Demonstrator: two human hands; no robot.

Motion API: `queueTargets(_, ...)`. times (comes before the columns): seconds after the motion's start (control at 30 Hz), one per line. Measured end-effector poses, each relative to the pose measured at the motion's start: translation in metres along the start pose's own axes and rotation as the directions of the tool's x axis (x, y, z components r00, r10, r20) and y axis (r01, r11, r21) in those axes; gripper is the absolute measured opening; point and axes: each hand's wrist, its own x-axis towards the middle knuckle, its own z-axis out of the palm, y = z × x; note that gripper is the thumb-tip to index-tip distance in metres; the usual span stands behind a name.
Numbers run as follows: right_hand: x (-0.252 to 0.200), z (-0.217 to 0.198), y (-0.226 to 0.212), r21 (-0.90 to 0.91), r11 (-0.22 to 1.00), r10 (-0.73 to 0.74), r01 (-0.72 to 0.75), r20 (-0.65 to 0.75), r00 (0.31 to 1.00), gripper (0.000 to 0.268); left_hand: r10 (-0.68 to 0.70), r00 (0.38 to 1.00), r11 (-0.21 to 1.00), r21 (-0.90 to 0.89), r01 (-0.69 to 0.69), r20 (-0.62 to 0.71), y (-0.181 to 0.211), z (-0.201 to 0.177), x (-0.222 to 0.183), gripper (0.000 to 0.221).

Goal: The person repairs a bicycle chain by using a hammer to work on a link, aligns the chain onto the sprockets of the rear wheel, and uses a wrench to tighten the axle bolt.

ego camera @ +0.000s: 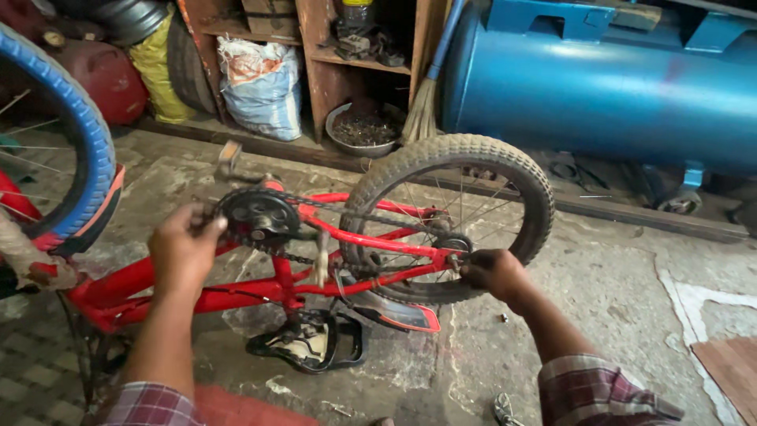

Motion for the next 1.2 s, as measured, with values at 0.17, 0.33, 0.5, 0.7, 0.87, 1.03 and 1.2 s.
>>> queueTargets(0.17,-0.009,-0.001,-0.016,-0.112,0.994,-0.002,-0.008,-0.084,0.996,0.021,-0.272,0.939,0.887,-0.323,0.329,0.211,-0.034,0.023,-0.022,0.021)
queueTargets(0.33,-0.01,-0.009,-0.024,0.152,0.988,0.018,0.004,-0.145,0.989,0.019,-0.488,0.798,0.708,-0.374,0.599,0.354,-0.022,0.036,-0.039,0.021)
queueTargets(0.5,-0.025,-0.011,-0.067,0.086,0.996,-0.005,0.029,-0.263,0.965,0.02,-0.438,0.82,0.868,-0.063,0.492,0.368,-0.008,0.053,-0.047,0.038)
queueTargets(0.7,-0.055,0.006,-0.111,-0.19,0.97,-0.217,0.151,-0.404,0.888,0.023,-0.5,0.656,0.86,0.239,0.45,0.566,0.004,0.103,-0.085,0.047)
queueTargets(0.87,-0.078,0.03,-0.136,-0.347,0.913,-0.283,0.212,-0.167,0.944,0.03,-0.229,0.624,0.867,-0.136,0.48,0.747,0.04,0.135,-0.127,0.035)
queueTargets(1.03,-0.086,0.038,-0.126,-0.395,0.852,-0.304,0.345,0.165,0.938,0.034,0.067,0.245,0.906,0.044,-0.421,0.967,0.071,0.102,-0.183,0.025)
queueTargets(1.2,-0.084,0.021,-0.112,-0.421,0.796,-0.432,0.435,0.109,0.895,0.033,0.018,0.119,0.812,0.055,-0.582,0.993,0.08,0.102,-0.232,0.026)
